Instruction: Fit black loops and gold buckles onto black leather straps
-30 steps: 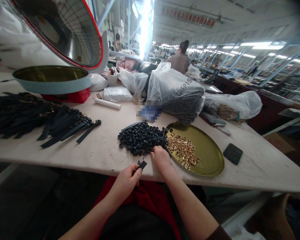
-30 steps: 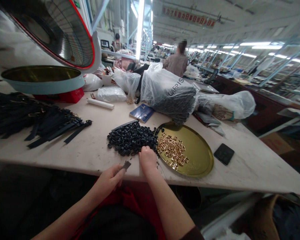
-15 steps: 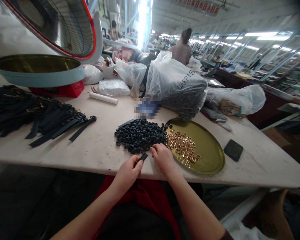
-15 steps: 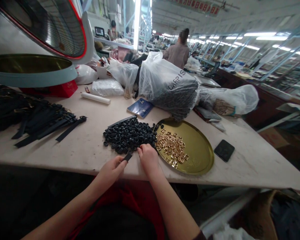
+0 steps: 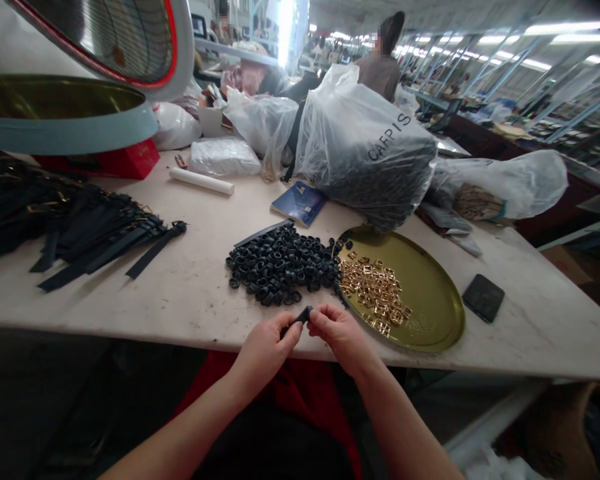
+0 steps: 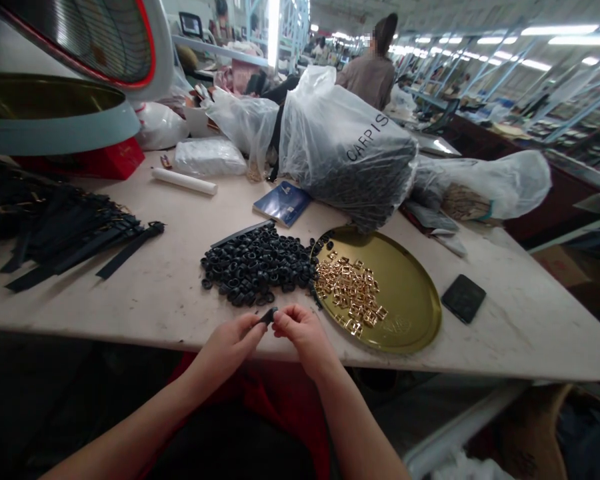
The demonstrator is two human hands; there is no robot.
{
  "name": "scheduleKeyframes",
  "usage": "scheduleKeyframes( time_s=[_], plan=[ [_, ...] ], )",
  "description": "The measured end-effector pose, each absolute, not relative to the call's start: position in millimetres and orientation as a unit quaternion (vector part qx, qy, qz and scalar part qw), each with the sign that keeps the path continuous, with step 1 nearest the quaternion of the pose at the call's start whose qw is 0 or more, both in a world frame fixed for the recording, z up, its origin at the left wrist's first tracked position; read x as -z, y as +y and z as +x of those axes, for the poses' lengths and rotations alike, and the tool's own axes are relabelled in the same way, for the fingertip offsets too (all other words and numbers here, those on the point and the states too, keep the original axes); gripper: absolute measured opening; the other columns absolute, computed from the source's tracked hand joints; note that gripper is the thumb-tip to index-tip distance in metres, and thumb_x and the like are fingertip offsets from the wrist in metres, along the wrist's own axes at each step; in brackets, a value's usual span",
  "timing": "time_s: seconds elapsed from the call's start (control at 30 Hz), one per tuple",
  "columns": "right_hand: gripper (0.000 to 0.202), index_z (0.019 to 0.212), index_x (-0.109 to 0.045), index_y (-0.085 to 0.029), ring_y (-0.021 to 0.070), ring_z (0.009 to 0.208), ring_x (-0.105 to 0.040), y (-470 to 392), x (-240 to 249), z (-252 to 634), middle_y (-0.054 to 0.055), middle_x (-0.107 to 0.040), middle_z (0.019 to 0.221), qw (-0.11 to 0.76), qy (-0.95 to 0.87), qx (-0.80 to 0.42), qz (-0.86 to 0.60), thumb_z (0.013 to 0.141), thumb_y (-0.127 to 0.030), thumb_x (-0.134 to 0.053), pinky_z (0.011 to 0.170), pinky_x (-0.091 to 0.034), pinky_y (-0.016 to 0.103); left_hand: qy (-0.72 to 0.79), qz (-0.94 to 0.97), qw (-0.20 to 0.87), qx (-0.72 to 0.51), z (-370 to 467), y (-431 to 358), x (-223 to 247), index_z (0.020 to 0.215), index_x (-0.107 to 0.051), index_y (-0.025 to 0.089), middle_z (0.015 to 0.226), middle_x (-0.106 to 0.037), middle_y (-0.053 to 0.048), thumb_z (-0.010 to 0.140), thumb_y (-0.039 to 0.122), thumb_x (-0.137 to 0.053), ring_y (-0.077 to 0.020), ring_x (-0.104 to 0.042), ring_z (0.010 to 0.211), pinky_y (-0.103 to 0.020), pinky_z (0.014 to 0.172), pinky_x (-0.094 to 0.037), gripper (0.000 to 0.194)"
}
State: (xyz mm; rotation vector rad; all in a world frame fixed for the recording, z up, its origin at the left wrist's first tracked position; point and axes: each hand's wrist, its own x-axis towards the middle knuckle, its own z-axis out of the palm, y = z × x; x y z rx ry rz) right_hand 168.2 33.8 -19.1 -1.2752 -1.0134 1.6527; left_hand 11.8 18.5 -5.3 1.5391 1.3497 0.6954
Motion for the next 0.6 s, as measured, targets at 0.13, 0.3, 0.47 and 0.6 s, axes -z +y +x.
scheduleKeyframes(
  time_s=[0.13, 0.3, 0.47, 0.6],
  plan=[
    [0.027, 0.082, -0.061, -0.017, 0.0101, 0.059, -0.052, 22, 18, 166, -0.003, -0.059, 0.065, 0.396, -0.414, -0.645, -0.506, 0.063, -0.034, -0.071, 0.061, -0.041, 0.025, 0.527, 0.655, 0.504, -0.199, 6, 16, 2, 0.066, -0.055, 0.018, 0.049, -0.044, 0.006, 0.082, 0.035, -0.039, -0.0106, -0.043, 0.047, -0.021, 0.046, -0.028, 0.028],
    [0.026, 0.08, -0.061, -0.017, 0.0113, 0.065, -0.056, 12, 14, 165, -0.002, -0.062, 0.072, 0.354, -0.414, -0.674, -0.498, 0.062, -0.033, -0.071, 0.064, -0.043, 0.026, 0.523, 0.642, 0.523, -0.201, 1, 5, -6, 0.089, -0.055, 0.017, 0.061, -0.056, 0.003, 0.079, 0.024, -0.04, -0.0127, -0.052, 0.058, -0.022, 0.056, -0.036, 0.019],
    [0.024, 0.08, -0.057, -0.018, 0.0102, 0.06, -0.055, -7, 7, 155, -0.004, -0.06, 0.065, 0.371, -0.43, -0.663, -0.488, 0.066, -0.033, -0.07, 0.059, -0.042, 0.023, 0.516, 0.588, 0.573, -0.244, -4, -12, -14, 0.11, -0.041, 0.016, 0.069, -0.06, 0.002, 0.08, 0.019, -0.039, -0.0135, -0.057, 0.069, -0.025, 0.069, -0.042, 0.031],
    [0.033, 0.082, -0.059, -0.016, 0.0112, 0.058, -0.056, -20, -2, 151, 0.0, -0.061, 0.065, 0.379, -0.376, -0.72, -0.444, 0.074, -0.048, -0.058, 0.06, -0.043, 0.025, 0.532, 0.567, 0.575, -0.253, -10, -22, -17, 0.105, -0.043, 0.017, 0.068, -0.062, 0.002, 0.08, 0.025, -0.044, -0.0152, -0.059, 0.066, -0.025, 0.064, -0.044, 0.026]
  ],
)
